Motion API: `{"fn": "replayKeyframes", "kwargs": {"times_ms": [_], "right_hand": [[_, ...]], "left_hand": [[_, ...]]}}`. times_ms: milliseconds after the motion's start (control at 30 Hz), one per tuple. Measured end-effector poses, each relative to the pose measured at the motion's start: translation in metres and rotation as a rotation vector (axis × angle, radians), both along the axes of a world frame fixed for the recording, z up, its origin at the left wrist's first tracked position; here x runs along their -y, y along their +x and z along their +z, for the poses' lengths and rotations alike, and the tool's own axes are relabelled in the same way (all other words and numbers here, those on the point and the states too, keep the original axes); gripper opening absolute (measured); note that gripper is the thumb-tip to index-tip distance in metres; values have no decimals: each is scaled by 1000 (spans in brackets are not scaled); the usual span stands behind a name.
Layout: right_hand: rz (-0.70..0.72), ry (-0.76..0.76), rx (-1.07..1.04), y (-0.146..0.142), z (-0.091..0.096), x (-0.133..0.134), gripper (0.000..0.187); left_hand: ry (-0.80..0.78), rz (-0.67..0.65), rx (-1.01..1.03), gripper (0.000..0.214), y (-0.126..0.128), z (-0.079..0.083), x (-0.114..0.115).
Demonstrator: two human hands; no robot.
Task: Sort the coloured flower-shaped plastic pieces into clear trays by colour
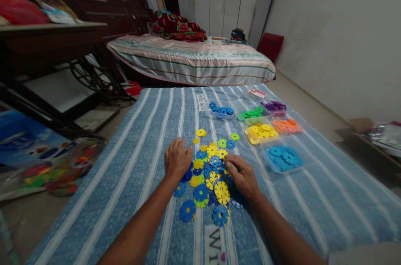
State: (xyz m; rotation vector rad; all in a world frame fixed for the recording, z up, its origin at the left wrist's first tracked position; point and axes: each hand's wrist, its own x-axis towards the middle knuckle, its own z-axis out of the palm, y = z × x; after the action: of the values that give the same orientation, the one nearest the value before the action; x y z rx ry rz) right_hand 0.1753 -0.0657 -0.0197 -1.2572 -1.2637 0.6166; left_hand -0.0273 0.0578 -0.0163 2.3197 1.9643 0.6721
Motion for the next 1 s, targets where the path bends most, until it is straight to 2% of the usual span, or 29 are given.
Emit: {"fn": "replayKeyframes", "kwargs": {"times_ms": [367,700,1000], "right_hand": [[-1,-36,-53,4,3,0,22],[35,-37,-6,1,9,-2,22],[52,-14,28,-3,10,-6,21]], "left_hand": [[108,-181,226,32,-1,-17,6],[69,-251,238,35,11,-10,15],[82,-272,229,34,21,-15,15]]}}
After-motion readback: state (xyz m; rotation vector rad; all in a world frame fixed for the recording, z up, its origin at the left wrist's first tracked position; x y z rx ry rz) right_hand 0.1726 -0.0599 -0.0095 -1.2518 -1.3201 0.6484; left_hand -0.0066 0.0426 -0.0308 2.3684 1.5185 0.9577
